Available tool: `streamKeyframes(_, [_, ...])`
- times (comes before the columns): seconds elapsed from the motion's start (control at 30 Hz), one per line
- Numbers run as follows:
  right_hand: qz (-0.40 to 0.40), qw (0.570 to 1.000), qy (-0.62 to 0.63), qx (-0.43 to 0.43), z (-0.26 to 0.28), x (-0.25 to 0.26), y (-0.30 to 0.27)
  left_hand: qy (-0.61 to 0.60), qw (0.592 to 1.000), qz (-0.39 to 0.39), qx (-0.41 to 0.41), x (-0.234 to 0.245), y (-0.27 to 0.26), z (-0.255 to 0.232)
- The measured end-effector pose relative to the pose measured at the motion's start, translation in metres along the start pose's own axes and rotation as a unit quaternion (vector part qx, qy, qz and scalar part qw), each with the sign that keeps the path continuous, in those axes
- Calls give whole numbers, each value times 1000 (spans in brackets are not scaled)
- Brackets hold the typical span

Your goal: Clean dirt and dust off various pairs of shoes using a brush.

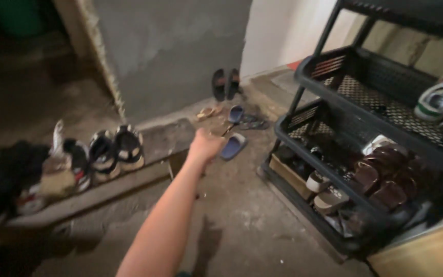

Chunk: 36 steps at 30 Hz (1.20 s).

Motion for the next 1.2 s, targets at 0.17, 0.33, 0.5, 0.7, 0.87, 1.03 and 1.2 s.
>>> streamKeyframes(0.17, [47,998,-27,12,16,-14,20,-24,996,-49,70,57,-45,37])
streamKeyframes(0.33, [-39,991,-3,130,42,-42,145,-17,990,-53,128,111,-61,72])
streamKeyframes(0.5, [-290,921,-8,260,126,-32,263,23,992,-85,95,169,-46,131])
streamKeyframes(0.7, [-283,907,236,203,196,-44,337,2,983,-161,84,260,-66,181])
streamKeyframes(0.87, [-293,890,313,158,218,-49,375,50,981,-164,90,303,-65,204])
streamKeyframes(1.03, [-269,896,321,146,210,-55,463,44,974,-199,103,324,-31,237])
streamKeyframes(1.2, [-229,902,340,136,218,-77,568,68,960,-249,106,357,3,270])
Point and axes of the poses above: each hand's wrist, its own y-axis towards the middle knuckle, its own x-axis out of the back of the hand, z = x × y, the point moved 5 cm from there along y, towards the middle knuckle, and after that the axes turned 4 degrees about -x, right-handed, at the moved point
